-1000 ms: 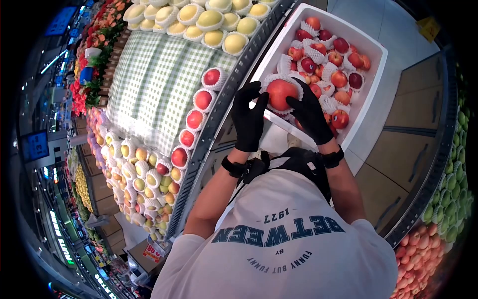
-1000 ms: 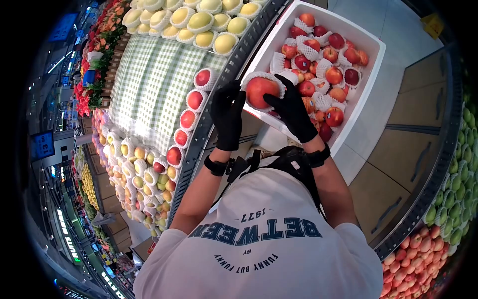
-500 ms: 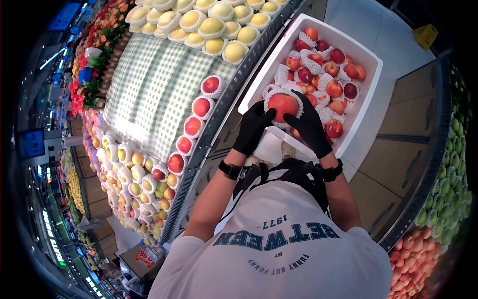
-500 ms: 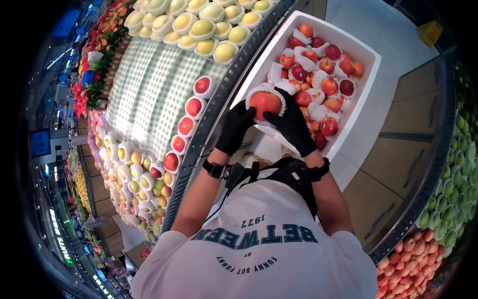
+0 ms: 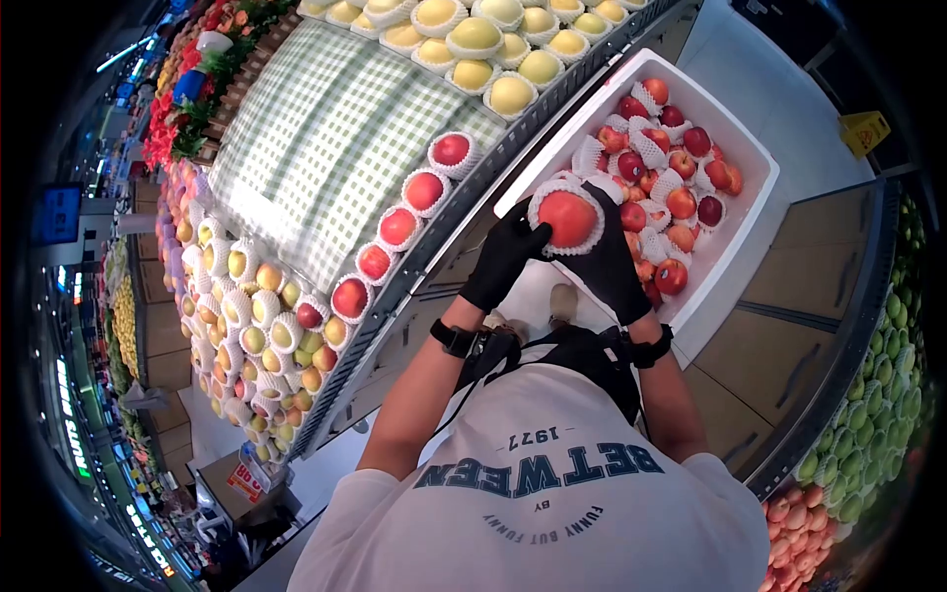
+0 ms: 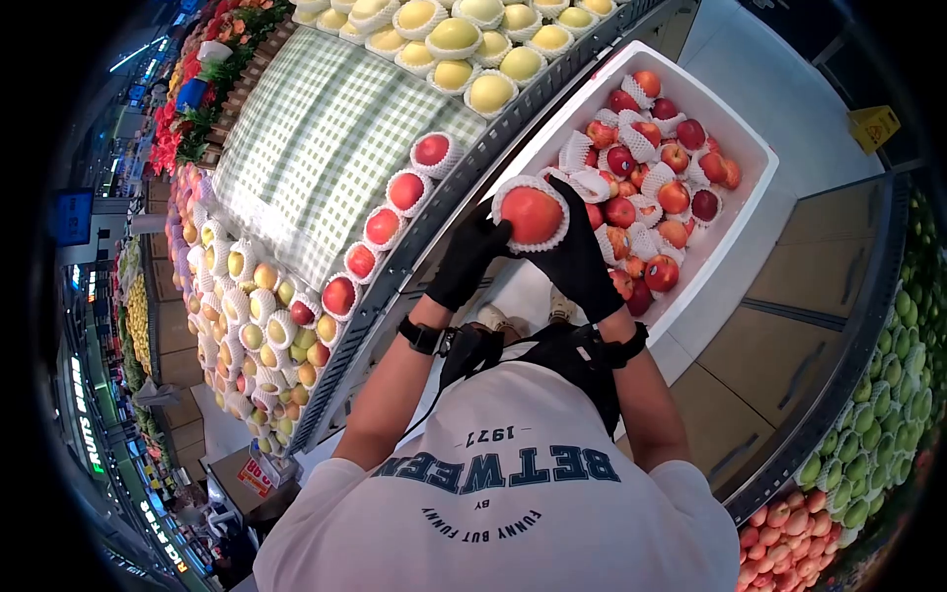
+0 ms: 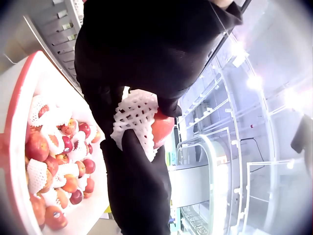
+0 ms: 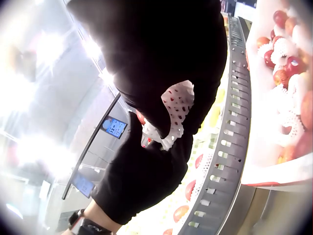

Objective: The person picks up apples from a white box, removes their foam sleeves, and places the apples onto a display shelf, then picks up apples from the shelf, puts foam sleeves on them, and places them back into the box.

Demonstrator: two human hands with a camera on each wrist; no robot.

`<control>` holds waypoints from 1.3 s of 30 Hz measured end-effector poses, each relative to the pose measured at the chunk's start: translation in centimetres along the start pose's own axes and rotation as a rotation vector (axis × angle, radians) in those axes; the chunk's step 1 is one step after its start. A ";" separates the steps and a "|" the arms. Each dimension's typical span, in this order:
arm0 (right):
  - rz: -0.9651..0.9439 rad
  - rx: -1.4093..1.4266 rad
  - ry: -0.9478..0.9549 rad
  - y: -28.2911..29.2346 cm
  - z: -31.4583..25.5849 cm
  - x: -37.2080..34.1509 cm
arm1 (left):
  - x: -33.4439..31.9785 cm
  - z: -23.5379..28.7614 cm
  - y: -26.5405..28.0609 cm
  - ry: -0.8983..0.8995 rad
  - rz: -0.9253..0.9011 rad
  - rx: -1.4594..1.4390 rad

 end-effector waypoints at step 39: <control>-0.113 -0.344 -0.183 -17.9 -5.7 1.0 | -7.2 -4.1 13.5 -0.099 -0.249 -0.958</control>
Point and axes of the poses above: each hand's wrist, its own x-axis towards the middle knuckle, its own y-axis out of the back of the hand, z = x × y, the point moved 2 cm from there along x, towards the middle knuckle, and after that the axes turned 10 degrees about x, right-handed, at the moved point
